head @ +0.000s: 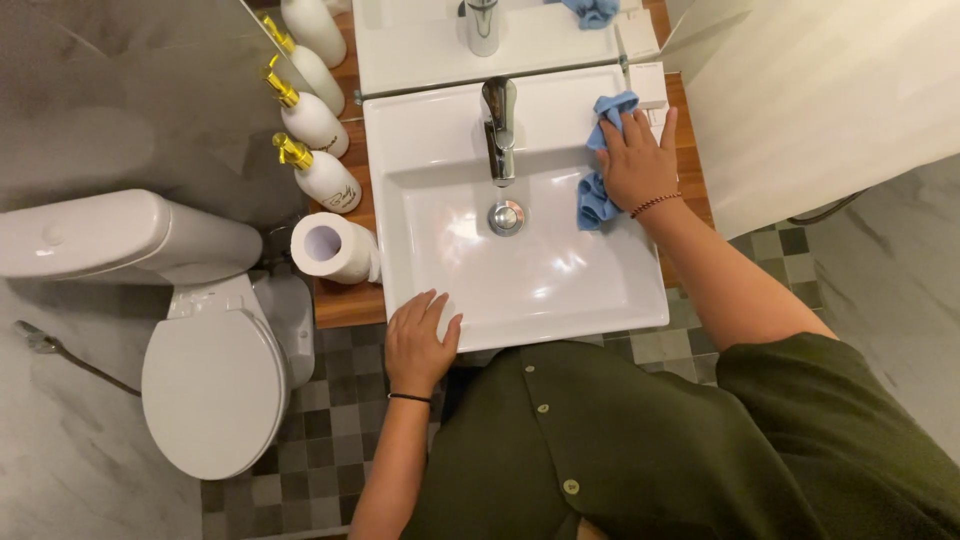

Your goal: The person cleans a bathroom sink area using a blue cloth. They move a roll of toilet paper and two soap dispensers aside, wipe the wooden countertop, then wipe each soap dispenser individually before returning them. The person then wipes the sink basin, faucet, and the mirror above the sink.

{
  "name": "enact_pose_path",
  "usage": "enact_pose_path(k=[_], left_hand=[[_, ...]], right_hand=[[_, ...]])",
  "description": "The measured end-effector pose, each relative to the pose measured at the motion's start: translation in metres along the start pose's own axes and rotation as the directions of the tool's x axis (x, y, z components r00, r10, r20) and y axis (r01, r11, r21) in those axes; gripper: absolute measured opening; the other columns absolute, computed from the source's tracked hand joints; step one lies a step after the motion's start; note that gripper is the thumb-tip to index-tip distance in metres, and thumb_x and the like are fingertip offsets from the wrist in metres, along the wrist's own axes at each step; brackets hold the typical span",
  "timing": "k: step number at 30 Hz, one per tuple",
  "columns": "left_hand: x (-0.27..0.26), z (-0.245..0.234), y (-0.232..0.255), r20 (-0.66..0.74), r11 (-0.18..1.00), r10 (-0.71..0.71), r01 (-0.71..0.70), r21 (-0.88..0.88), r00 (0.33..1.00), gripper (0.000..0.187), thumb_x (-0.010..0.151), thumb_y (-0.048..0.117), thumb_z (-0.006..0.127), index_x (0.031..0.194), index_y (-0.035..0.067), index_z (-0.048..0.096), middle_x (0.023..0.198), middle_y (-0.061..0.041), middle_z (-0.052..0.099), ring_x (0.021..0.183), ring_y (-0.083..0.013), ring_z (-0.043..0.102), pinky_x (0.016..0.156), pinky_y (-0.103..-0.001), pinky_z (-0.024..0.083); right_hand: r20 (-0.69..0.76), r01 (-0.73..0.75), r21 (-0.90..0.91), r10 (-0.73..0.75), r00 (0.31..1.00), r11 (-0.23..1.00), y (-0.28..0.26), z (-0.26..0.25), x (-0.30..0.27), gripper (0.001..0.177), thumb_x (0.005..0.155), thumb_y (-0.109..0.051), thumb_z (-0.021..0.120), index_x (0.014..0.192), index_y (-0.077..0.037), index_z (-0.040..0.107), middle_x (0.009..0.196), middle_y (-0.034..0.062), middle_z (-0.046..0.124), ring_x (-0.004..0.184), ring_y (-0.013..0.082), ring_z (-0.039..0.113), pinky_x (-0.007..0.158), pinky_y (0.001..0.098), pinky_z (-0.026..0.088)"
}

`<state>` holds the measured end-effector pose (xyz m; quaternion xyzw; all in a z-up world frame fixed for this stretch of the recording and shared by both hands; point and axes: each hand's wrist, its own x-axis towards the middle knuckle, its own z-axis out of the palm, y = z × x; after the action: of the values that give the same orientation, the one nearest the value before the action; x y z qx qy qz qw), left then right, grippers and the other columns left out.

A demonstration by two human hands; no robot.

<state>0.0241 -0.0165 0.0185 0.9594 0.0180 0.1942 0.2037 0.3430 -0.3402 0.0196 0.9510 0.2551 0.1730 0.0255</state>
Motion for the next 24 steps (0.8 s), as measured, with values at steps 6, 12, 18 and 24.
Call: enact_pose_path(k=[6, 12, 18, 24], left_hand=[[0.0, -0.001, 0.002, 0.002, 1.0, 0.0, -0.001, 0.015, 1.0, 0.034, 0.094, 0.034, 0.066, 0.118, 0.012, 0.075, 0.124, -0.01, 0.071, 0.116, -0.0289, 0.065, 0.098, -0.044, 0.051], [0.0, 0.001, 0.0, 0.005, 1.0, 0.0, 0.0, 0.005, 1.0, 0.035, 0.094, 0.034, 0.065, 0.119, 0.012, 0.075, 0.125, -0.009, 0.072, 0.117, -0.0283, 0.065, 0.099, -0.045, 0.05], [-0.008, 0.012, -0.01, -0.008, 0.998, 0.017, -0.017, 0.054, 1.0, 0.04, 0.096, 0.048, 0.066, 0.118, 0.017, 0.076, 0.117, -0.007, 0.073, 0.114, -0.025, 0.067, 0.102, -0.041, 0.049], [-0.011, 0.015, -0.017, -0.008, 0.994, 0.089, -0.088, 0.058, 0.996, 0.04, 0.095, 0.05, 0.066, 0.118, 0.019, 0.075, 0.116, -0.005, 0.072, 0.112, -0.0237, 0.067, 0.101, -0.041, 0.049]], right_hand=[[0.264, -0.078, -0.013, 0.078, 0.961, 0.997, 0.003, 0.007, 0.062, 0.057, 0.113, -0.044, 0.024, 0.161, -0.017, 0.039, 0.163, 0.016, 0.039, 0.156, 0.0369, 0.019, 0.119, 0.0697, -0.003], [0.187, -0.078, 0.026, 0.072, 0.98, 0.997, -0.002, -0.011, 0.036, 0.054, 0.113, -0.04, 0.032, 0.157, -0.012, 0.044, 0.156, 0.0179, 0.044, 0.151, 0.0376, 0.027, 0.12, 0.0653, 0.007], [0.224, -0.125, 0.121, 0.096, 0.97, 0.985, -0.017, -0.04, -0.059, 0.052, 0.107, -0.033, 0.049, 0.156, -0.013, 0.048, 0.162, 0.019, 0.039, 0.156, 0.0389, 0.023, 0.127, 0.0598, 0.011], [0.355, -0.225, 0.195, 0.145, 0.923, 0.955, -0.044, -0.09, -0.148, 0.057, 0.101, -0.027, 0.052, 0.155, -0.009, 0.048, 0.167, 0.0226, 0.029, 0.158, 0.0403, 0.017, 0.129, 0.0579, 0.011]])
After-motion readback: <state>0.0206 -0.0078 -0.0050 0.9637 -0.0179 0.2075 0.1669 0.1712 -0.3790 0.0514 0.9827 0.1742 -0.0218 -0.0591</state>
